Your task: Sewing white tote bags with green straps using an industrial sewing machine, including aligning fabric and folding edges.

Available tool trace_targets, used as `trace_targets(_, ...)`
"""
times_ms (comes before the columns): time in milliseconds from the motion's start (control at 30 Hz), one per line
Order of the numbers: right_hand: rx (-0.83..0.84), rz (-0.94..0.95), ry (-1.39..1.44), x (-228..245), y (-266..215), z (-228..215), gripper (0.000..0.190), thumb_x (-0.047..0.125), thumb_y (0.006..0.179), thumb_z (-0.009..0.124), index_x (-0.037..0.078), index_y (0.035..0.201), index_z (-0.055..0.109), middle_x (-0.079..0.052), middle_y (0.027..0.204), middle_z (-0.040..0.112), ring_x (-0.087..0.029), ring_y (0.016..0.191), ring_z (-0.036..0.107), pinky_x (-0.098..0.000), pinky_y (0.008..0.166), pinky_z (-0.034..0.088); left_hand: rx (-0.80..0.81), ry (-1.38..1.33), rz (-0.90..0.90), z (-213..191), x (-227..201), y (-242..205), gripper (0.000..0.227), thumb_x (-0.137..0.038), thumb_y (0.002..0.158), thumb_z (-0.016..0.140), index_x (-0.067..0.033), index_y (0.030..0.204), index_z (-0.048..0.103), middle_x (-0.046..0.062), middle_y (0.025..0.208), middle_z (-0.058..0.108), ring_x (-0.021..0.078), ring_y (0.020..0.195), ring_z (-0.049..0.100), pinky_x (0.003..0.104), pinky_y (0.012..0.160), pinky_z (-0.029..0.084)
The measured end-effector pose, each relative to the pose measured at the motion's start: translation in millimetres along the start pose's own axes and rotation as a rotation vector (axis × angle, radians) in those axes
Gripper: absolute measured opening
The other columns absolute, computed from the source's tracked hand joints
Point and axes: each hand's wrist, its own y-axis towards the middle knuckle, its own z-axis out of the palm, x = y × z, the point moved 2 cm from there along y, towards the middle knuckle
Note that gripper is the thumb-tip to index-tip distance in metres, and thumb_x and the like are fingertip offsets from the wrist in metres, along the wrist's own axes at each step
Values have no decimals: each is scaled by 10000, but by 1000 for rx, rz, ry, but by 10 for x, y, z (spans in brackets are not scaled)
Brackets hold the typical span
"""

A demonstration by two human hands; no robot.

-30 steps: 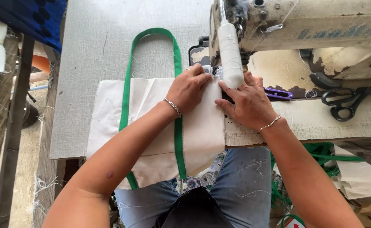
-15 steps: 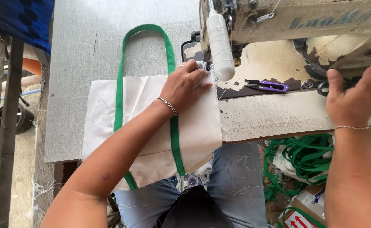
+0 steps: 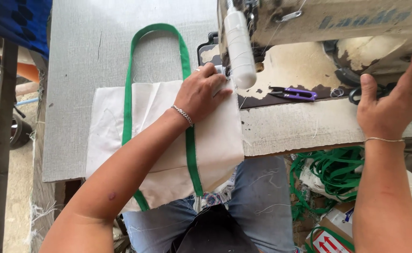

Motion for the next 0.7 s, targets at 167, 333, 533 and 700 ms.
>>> trace_targets(167,-154,-204,-42,157,89,-129,508,284,1226,634,-201,1357,556,-329,1356,465,-489,1280,447,-665,980,417,3,-17,-5,35,29,-17,259,-276,930,784,-46,1029,720,107,960,543,326,774,593,465,686,499)
trace_targets(333,-182,-184,-72,86,36,-62,411,229,1232,696,-165,1299,604,-320,1314,513,-492,1193,501,-615,937,420,-2,2,-11,68,99,3,281,-320,928,787,-62,989,695,115,971,547,340,778,586,483,675,486)
trace_targets(533,-255,-180,-285,-199,-129,93,428,164,1332,498,10,1009,732,-166,1056,673,-364,994,593,-434,848,424,-7,16,8,52,70,-10,313,-345,920,802,-63,1007,699,114,984,551,330,774,579,465,675,495)
trace_targets(700,-323,-213,-25,350,-296,-259,424,151,1215,537,-234,1326,676,-345,1393,613,-484,1311,521,-581,1058,441,29,19,-16,48,29,-34,332,-358,936,781,-52,1041,709,112,995,562,321,778,588,464,689,506)
